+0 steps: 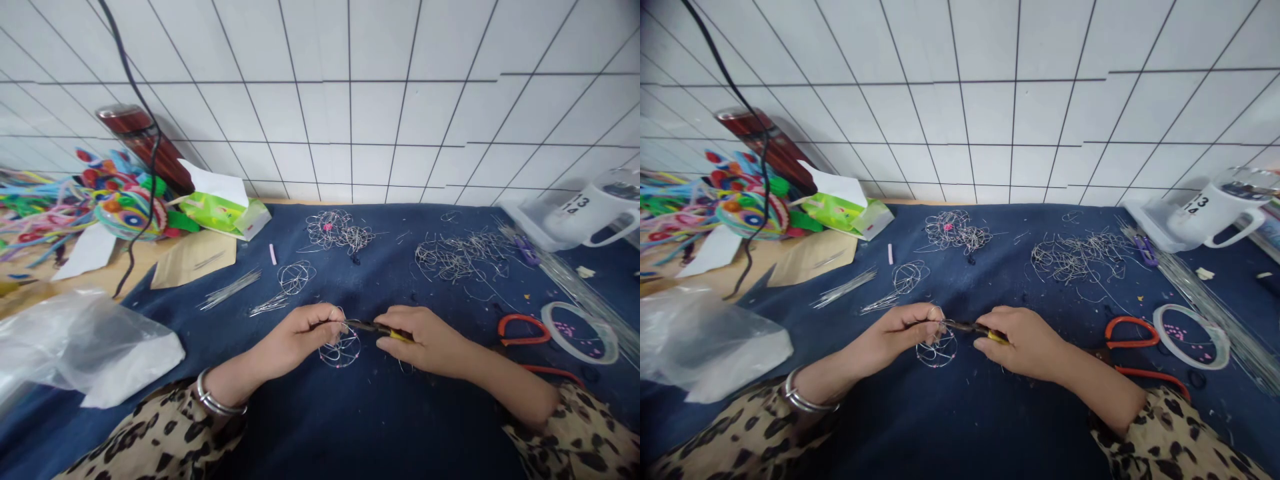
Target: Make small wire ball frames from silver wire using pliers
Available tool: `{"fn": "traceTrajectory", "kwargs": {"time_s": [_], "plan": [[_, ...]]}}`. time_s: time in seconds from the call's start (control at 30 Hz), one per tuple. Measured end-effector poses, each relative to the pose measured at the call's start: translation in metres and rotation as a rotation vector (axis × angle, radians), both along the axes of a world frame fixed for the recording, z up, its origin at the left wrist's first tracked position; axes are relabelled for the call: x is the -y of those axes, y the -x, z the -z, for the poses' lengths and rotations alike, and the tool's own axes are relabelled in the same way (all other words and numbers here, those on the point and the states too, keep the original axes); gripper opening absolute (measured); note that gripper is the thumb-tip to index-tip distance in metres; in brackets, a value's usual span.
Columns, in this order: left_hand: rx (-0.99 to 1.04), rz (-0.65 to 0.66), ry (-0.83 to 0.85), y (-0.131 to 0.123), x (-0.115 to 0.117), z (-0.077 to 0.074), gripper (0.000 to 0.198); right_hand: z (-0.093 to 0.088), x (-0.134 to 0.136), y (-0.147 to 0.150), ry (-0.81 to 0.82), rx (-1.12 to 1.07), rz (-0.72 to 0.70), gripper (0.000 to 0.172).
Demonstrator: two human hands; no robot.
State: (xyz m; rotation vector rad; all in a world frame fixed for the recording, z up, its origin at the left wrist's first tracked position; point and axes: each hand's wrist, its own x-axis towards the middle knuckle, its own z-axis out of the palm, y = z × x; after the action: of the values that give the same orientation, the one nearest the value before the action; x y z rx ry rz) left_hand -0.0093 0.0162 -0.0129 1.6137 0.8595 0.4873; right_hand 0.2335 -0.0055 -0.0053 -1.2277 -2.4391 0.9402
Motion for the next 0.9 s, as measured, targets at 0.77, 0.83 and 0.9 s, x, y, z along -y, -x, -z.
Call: {"fn": "traceTrajectory", "kwargs": {"time_s": [0.77, 0.83, 0.9], "plan": [[0.112, -0.195, 0.119, -0.0023, -0.0001, 0.0053, 0.017, 0.0064, -0.0040, -0.0072, -0.141, 0.041, 0.098, 0.024], [0.119, -0.198, 0.126, -0.0021, -0.0003, 0.0057, 0.015, 0.0059, -0.0038, -0.0070, -0.128, 0.041, 0.097, 0.024], [0.122, -0.199, 0.130, -0.0022, -0.0005, 0.0059, 0.014, 0.0057, -0.0035, -0.0068, -0.124, 0.043, 0.089, 0.022]]}}
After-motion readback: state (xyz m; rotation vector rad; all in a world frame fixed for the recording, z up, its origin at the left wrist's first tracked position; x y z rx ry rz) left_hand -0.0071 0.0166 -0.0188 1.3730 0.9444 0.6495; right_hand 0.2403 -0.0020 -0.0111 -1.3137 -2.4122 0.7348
